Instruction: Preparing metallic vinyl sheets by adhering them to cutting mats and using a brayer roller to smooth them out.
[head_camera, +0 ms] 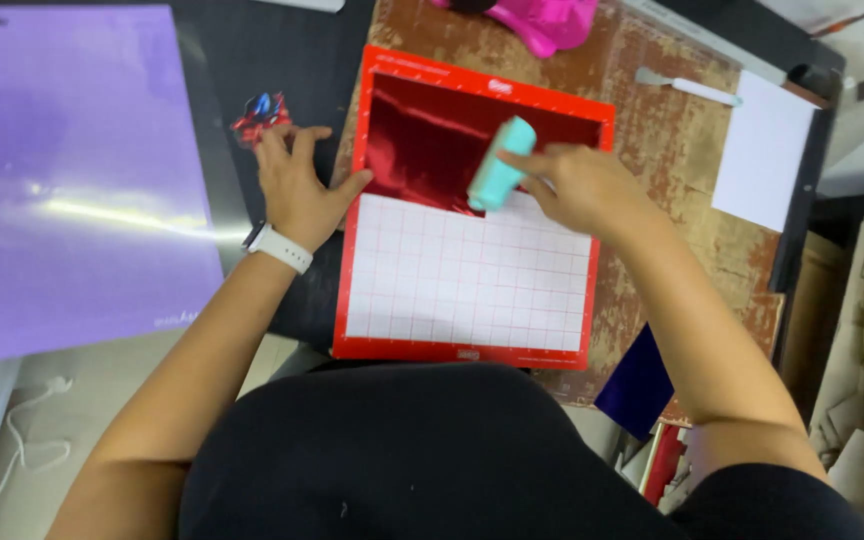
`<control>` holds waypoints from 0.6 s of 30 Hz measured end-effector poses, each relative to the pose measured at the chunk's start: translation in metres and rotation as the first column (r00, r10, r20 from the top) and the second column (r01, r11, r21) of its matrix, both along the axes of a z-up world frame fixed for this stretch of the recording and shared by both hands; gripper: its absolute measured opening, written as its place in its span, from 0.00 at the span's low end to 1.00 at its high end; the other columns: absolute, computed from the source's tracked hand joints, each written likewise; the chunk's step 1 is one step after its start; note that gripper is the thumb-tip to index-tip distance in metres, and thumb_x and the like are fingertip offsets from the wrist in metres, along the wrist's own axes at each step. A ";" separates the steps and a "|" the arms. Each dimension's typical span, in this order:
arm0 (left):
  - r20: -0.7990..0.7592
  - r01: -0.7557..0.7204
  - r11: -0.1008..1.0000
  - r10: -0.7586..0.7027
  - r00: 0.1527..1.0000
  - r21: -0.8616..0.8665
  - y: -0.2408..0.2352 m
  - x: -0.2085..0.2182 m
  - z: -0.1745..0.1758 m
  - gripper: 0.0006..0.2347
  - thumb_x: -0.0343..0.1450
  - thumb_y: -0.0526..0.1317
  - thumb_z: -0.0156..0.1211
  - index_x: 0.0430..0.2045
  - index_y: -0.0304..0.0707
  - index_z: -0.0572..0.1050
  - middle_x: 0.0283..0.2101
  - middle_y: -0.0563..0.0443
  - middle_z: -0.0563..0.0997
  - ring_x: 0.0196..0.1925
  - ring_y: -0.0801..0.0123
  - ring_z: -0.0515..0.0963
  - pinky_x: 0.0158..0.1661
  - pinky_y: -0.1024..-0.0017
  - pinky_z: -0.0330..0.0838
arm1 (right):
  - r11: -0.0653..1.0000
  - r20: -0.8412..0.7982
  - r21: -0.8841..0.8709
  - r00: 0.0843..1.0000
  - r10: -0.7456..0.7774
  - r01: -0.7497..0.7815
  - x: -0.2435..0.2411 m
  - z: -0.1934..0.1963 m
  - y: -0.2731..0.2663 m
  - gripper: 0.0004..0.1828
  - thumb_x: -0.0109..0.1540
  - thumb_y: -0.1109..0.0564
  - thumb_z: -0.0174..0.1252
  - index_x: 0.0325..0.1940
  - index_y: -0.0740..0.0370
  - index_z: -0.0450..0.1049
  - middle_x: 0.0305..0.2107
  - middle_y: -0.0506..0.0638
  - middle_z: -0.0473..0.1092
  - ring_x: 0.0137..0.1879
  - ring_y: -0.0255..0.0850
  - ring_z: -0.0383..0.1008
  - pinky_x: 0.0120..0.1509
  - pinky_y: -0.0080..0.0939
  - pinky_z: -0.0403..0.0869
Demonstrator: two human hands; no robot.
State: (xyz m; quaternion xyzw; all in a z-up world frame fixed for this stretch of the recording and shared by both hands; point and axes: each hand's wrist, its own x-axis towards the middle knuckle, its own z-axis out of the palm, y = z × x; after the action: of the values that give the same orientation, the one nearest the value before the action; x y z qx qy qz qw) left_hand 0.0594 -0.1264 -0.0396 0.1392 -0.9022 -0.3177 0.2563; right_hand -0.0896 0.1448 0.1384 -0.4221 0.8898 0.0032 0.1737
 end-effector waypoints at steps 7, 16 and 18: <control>0.165 -0.086 0.962 0.044 0.985 0.257 0.008 0.002 -0.010 0.26 0.66 0.62 0.69 0.55 0.56 0.76 0.51 0.47 0.68 0.56 0.52 0.71 0.59 0.46 0.58 | 0.935 -0.071 0.355 0.997 0.016 0.010 0.010 -0.017 -0.079 0.33 0.64 0.56 0.44 0.75 0.41 0.63 0.45 0.60 0.77 0.47 0.60 0.79 0.48 0.58 0.76; 0.002 -0.099 0.960 0.102 0.995 0.263 0.025 -0.003 -0.029 0.15 0.76 0.41 0.53 0.58 0.50 0.76 0.44 0.49 0.71 0.48 0.57 0.72 0.50 0.52 0.65 | 0.985 -0.255 0.148 0.966 -0.051 0.091 0.013 -0.111 -0.146 0.36 0.65 0.61 0.40 0.79 0.62 0.48 0.38 0.60 0.76 0.38 0.59 0.77 0.37 0.61 0.72; -0.004 -0.106 0.959 0.111 0.994 0.263 0.024 -0.004 -0.030 0.15 0.76 0.41 0.52 0.57 0.50 0.76 0.44 0.49 0.71 0.49 0.55 0.72 0.51 0.51 0.64 | 0.989 -0.248 0.039 0.960 -0.127 0.141 0.059 -0.112 -0.119 0.38 0.65 0.60 0.42 0.79 0.68 0.42 0.34 0.63 0.76 0.31 0.58 0.77 0.34 0.61 0.72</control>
State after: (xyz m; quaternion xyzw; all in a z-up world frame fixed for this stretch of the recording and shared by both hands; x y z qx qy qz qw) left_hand 0.0554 -0.1020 -0.0697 0.2181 -0.8408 -0.4212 0.2608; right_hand -0.0307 0.0259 0.0269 -0.3521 0.9305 0.0684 0.0743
